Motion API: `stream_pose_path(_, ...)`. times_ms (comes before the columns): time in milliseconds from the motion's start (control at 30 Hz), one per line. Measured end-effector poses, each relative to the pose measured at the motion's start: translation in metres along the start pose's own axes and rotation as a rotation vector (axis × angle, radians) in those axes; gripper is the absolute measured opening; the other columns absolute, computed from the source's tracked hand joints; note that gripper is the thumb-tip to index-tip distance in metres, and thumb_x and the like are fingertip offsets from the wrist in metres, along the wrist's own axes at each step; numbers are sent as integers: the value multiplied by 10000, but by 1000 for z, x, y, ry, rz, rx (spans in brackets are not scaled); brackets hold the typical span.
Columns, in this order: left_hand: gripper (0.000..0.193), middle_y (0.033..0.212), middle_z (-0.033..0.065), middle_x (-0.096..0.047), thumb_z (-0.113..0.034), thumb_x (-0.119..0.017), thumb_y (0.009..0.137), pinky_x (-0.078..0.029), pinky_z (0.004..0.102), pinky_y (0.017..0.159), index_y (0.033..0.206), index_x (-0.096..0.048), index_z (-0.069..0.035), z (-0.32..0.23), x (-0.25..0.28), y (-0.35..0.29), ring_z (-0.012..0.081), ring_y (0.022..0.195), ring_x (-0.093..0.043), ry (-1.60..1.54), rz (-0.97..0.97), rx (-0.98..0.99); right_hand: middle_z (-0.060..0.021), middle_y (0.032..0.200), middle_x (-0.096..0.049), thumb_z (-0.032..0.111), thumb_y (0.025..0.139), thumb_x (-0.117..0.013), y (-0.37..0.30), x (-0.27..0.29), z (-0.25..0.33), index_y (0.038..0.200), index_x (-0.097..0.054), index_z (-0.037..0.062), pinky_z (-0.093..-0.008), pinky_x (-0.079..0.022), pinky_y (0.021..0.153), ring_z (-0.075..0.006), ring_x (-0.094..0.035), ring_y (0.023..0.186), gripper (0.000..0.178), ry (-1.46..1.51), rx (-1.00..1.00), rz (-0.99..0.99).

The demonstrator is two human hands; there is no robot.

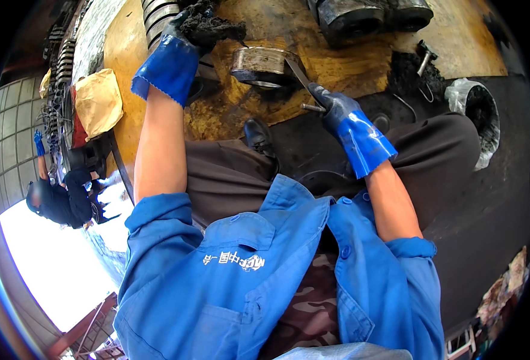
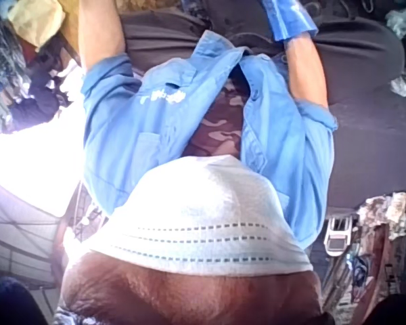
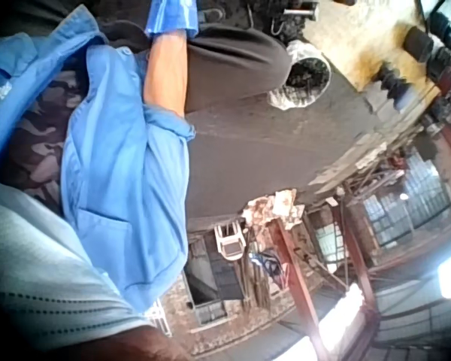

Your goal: The person sits on the floor and cleans cylindrical metal parts using a wire brush and a rag. They scrub the parts, wipe them, and place them in a stack.

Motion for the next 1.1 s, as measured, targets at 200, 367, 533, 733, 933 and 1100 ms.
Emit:
stream_pose_path(200,345,1289,94,-618,-255,-552,965,-450,376,1037,1264,-625,-100,-7,-7,-13,240,1169,-586,136,46,-94,-196,1188,-654,5,878,-552,1,0,-7,1406,-537,222,-469,-519,894,-388,-624,1093,572,-46,12,31)
stream_pose_path(367,344,1269,90,-626,-246,-546,958,-446,380,1034,1256,-634,-98,-15,-18,-29,233,1162,-586,744,80,-302,-205,1162,-658,4,889,-534,5,1,-10,1398,-543,254,-478,-519,881,-398,-632,1068,567,-33,90,-35)
stream_pose_path(533,343,1250,86,-634,-237,-540,952,-441,383,1032,1247,-643,-96,-21,-39,-52,226,1155,-585,2022,-73,-713,-218,1146,-664,22,897,-559,10,-7,-16,1385,-556,224,-455,-533,867,-388,-642,1069,527,-82,90,-85)
stream_pose_path(733,343,1227,81,-643,-226,-532,944,-436,388,1028,1237,-653,-94,-30,-41,-73,217,1147,-584,2378,-259,-813,-134,911,-734,97,948,-593,5,-7,-3,1310,-595,73,-309,-513,588,-212,-637,617,363,540,26,2)
stream_pose_path(933,345,1203,76,-652,-216,-525,936,-430,392,1025,1227,-664,-92,-47,-49,-97,208,1138,-583,2519,-418,-854,-127,815,-734,184,992,-546,2,-8,26,1270,-614,53,-245,-329,366,-84,-446,395,315,942,-450,149)
stream_pose_path(1100,347,1184,73,-660,-207,-519,930,-426,396,1022,1219,-672,-90,-57,-50,-113,200,1131,-583,2626,-531,-850,-130,772,-727,173,974,-543,-2,-19,61,1159,-655,44,-241,-314,365,-76,-412,386,252,831,-441,46)
Point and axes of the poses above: each hand's wrist, its own y-axis towards the middle knuckle, its own x-axis out of the back of the hand, z = x × y, the point moved 2 cm from there along y, towards the middle knuckle
